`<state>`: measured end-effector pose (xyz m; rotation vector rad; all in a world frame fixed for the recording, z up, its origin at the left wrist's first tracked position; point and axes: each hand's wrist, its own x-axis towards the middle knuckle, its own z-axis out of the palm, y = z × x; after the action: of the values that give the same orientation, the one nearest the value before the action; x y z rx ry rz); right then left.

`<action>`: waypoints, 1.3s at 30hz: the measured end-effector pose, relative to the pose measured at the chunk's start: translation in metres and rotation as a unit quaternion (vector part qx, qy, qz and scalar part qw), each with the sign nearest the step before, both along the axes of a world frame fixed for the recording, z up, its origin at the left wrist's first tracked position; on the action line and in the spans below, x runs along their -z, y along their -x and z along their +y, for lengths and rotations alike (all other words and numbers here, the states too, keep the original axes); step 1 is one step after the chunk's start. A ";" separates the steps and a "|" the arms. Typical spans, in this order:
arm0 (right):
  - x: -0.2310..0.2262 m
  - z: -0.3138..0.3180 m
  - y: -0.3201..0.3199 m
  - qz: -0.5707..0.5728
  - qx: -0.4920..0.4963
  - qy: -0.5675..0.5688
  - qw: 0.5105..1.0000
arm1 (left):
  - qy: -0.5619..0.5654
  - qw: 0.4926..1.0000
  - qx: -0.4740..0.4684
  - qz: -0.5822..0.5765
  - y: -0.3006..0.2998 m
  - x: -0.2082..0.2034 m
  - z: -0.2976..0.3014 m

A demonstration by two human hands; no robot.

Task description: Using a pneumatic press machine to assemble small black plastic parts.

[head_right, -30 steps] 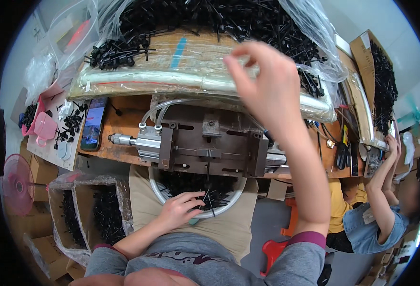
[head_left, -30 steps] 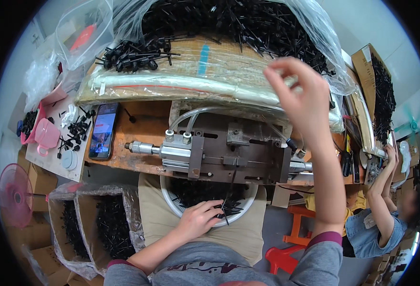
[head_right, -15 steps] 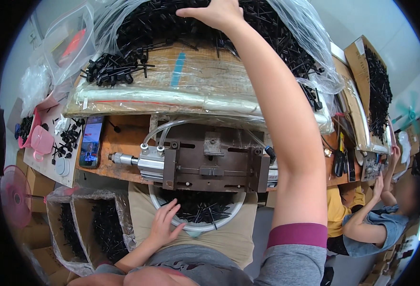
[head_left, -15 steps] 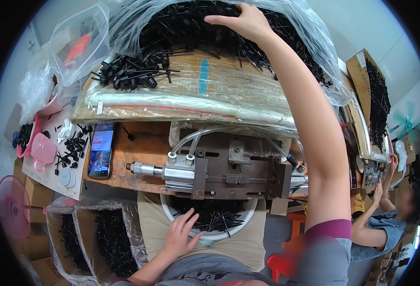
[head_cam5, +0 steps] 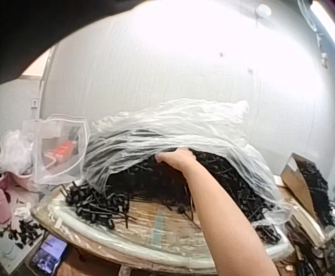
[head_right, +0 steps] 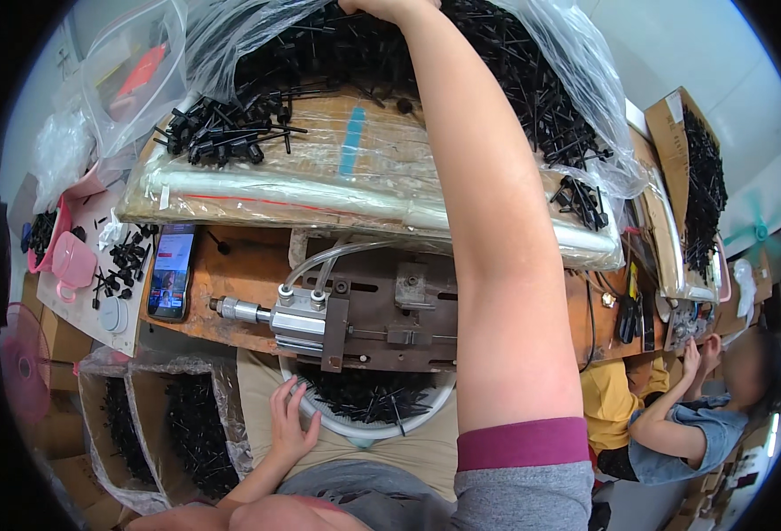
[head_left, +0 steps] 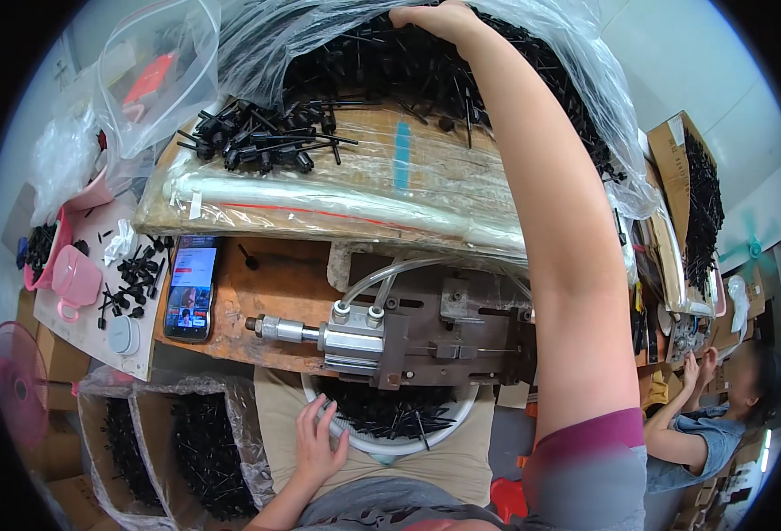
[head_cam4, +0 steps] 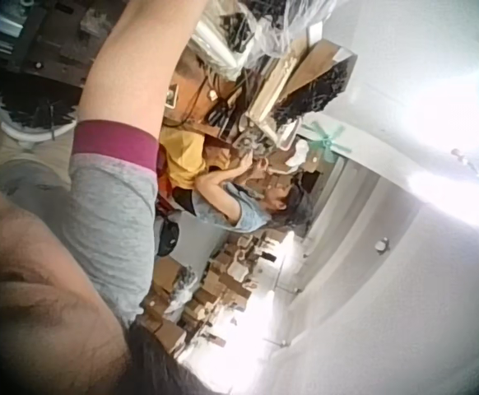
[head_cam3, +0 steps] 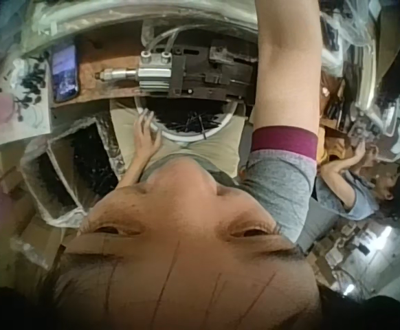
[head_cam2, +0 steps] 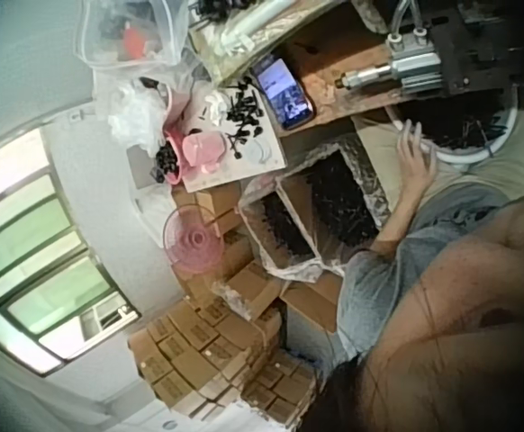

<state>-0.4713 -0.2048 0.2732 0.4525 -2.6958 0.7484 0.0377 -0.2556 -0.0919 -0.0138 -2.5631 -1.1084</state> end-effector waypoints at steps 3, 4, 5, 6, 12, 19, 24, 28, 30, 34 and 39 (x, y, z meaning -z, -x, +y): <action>-0.001 0.004 0.014 -0.023 -0.051 -0.023 0.998 | -0.003 1.000 -0.008 0.002 0.001 0.000 0.000; 0.000 -0.001 0.011 -0.021 -0.016 -0.058 0.998 | -0.003 1.000 -0.010 0.001 0.002 0.001 0.000; 0.000 -0.007 0.008 -0.019 0.020 -0.094 0.995 | -0.003 1.000 -0.013 0.001 0.002 0.001 0.000; 0.002 -0.011 -0.009 0.022 0.053 -0.076 0.995 | -0.006 1.000 -0.014 0.000 0.001 0.001 0.000; 0.029 -0.003 0.019 0.057 0.027 -0.164 0.984 | -0.019 1.000 -0.016 -0.001 0.003 0.001 0.002; 0.030 0.001 -0.039 0.023 0.061 -0.104 0.992 | -0.029 0.999 -0.038 0.001 -0.001 0.001 0.002; 0.032 0.034 -0.070 0.054 0.025 -0.134 0.989 | -0.041 0.998 -0.044 0.005 -0.001 -0.001 0.002; 0.021 0.068 -0.081 0.048 -0.017 -0.165 0.985 | -0.038 0.998 -0.041 0.004 -0.002 -0.002 0.004; 0.014 0.086 -0.086 0.023 -0.044 -0.182 0.982 | -0.036 0.999 -0.040 0.003 -0.002 -0.001 0.004; 0.004 0.120 -0.108 -0.019 -0.086 -0.207 0.975 | -0.040 0.998 -0.040 -0.001 -0.003 0.001 0.004; -0.002 0.149 -0.128 -0.045 -0.089 -0.276 0.956 | -0.041 0.998 -0.039 -0.006 -0.004 0.001 0.006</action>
<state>-0.3430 -0.0554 0.2756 0.8143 -2.9569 0.0337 0.0415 -0.2497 -0.0929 0.1130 -2.5032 -1.1857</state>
